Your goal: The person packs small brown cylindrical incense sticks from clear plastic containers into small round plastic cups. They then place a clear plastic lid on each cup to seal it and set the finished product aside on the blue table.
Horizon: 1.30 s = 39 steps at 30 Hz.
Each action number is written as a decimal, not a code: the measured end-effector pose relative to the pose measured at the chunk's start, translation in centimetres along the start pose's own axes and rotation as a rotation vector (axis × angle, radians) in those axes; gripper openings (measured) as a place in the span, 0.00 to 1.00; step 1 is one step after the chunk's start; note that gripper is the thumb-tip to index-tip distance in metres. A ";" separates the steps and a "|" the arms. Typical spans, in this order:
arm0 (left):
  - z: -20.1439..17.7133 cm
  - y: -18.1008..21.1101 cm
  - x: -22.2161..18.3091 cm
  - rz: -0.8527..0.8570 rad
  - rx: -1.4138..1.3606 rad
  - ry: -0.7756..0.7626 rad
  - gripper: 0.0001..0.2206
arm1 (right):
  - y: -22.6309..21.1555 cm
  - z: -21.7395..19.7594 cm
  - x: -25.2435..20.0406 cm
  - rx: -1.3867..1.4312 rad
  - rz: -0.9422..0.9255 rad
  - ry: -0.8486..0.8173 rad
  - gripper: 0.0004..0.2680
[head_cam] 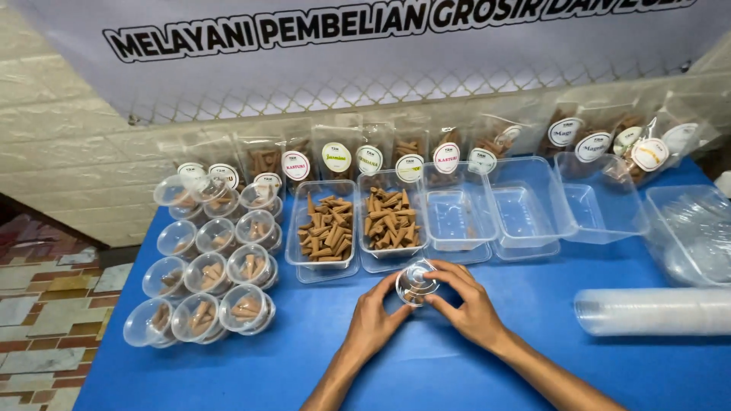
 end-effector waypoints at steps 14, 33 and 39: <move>-2.1 3.8 -2.1 0.241 0.301 0.188 0.28 | -0.9 -1.0 0.2 -0.006 -0.028 -0.015 0.13; -2.7 6.3 2.0 0.163 0.019 0.246 0.09 | -1.7 -2.2 3.5 0.125 0.190 0.116 0.09; -1.6 6.2 2.0 0.198 0.056 0.271 0.05 | -1.0 -1.1 3.3 0.318 0.214 0.092 0.04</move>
Point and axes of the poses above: each hand's wrist, its own x-axis towards the middle knuckle, its own z-axis out of the palm, y = z × x, the point moved 5 cm from there along x, towards the middle knuckle, and after that the axes turned 12 degrees about -y, right-handed, at the moved point
